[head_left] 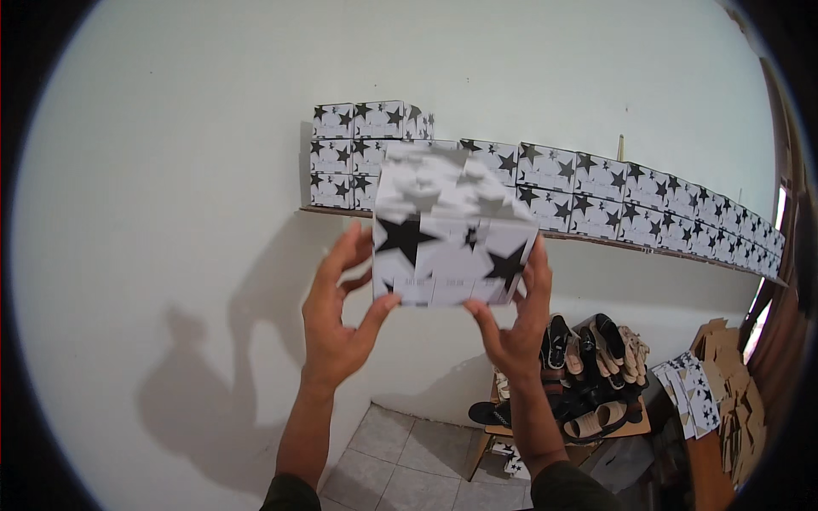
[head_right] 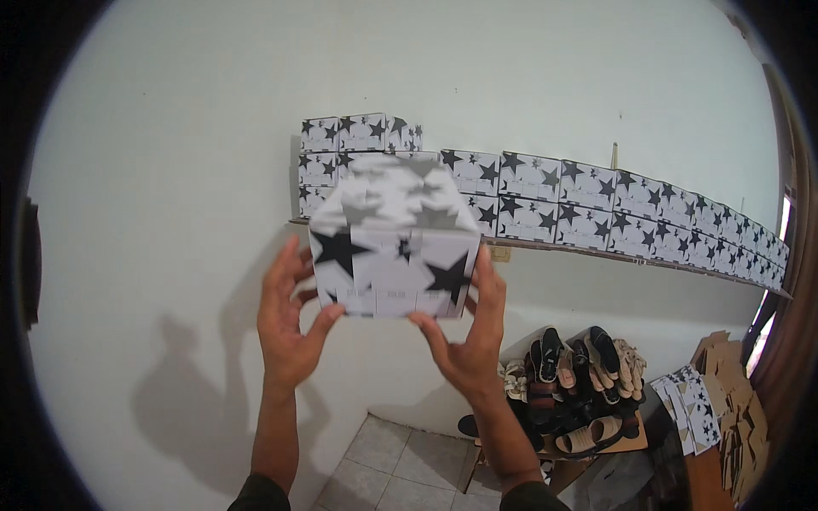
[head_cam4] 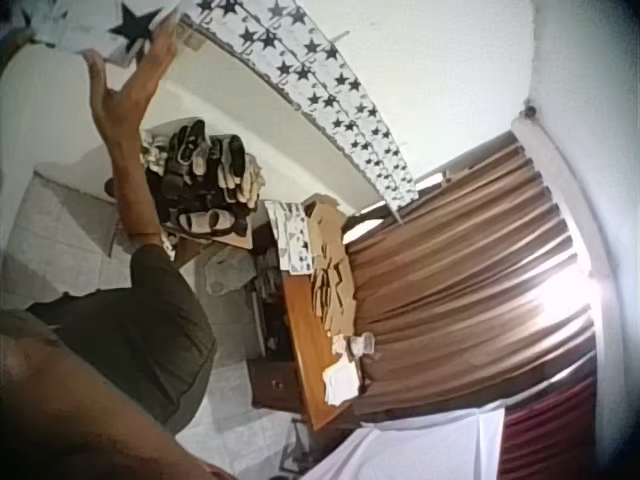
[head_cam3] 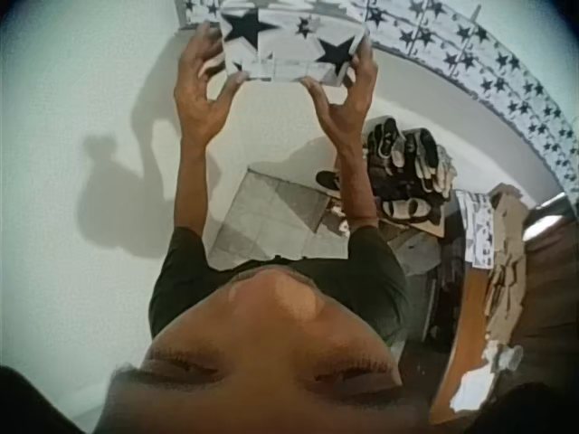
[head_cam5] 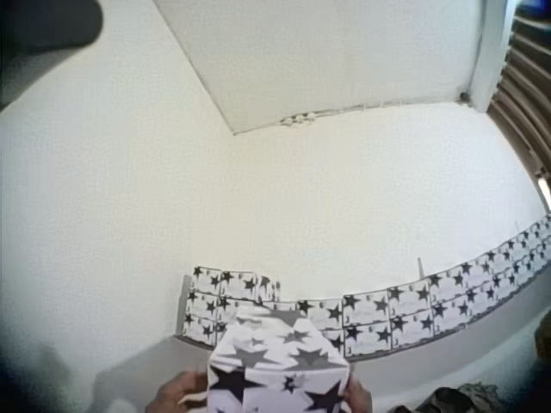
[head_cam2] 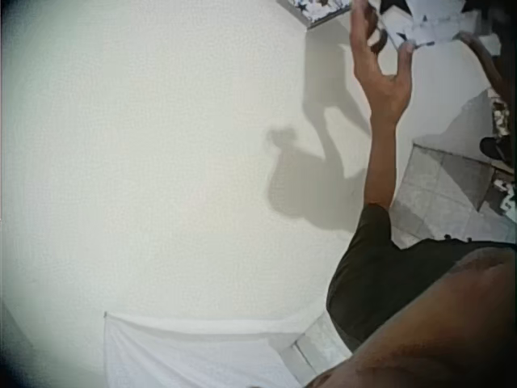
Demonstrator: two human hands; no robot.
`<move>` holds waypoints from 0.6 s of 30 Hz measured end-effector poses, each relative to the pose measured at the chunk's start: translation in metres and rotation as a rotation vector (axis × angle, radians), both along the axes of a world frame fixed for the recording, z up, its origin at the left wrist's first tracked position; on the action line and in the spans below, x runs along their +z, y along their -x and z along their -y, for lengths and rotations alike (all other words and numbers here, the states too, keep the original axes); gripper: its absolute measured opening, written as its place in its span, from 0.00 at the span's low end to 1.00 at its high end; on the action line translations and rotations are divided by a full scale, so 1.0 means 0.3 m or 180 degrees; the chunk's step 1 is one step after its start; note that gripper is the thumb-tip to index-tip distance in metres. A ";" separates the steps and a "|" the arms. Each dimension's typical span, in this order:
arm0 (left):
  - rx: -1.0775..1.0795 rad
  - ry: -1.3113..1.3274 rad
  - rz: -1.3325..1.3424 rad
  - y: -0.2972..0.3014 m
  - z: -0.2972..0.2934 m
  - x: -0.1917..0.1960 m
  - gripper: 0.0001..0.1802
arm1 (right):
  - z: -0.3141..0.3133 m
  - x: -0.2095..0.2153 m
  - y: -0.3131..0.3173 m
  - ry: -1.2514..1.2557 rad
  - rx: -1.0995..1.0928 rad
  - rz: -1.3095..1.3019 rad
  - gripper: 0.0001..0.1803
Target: Assembling cardboard shoe boxes, placing tissue paper and silica gel packets inside, and stacking the finished boxes on a shelf.
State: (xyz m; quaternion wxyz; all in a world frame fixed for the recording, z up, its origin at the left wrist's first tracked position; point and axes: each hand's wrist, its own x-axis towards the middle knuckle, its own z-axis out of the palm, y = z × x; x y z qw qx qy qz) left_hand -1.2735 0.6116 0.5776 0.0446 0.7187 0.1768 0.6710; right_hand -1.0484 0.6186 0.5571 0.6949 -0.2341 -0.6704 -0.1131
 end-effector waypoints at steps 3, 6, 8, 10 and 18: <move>-0.0247 -0.0315 0.0094 0.027 -0.132 0.108 0.43 | -0.104 0.112 0.043 -0.0364 -0.0103 -0.0057 0.57; -0.0169 -0.0568 0.0014 0.042 -0.254 0.212 0.36 | -0.226 0.232 0.075 -0.0681 0.0013 -0.0035 0.53; -0.0267 -0.0641 0.0045 0.035 -0.343 0.272 0.34 | -0.306 0.290 0.074 -0.0747 0.0012 -0.0014 0.52; -0.0227 -0.0637 -0.0052 0.038 -0.435 0.313 0.29 | -0.379 0.330 0.085 -0.0702 -0.0084 -0.0099 0.52; -0.0194 -0.0771 0.0101 -0.021 -0.792 0.390 0.26 | -0.735 0.419 0.032 -0.1042 -0.0666 0.0128 0.51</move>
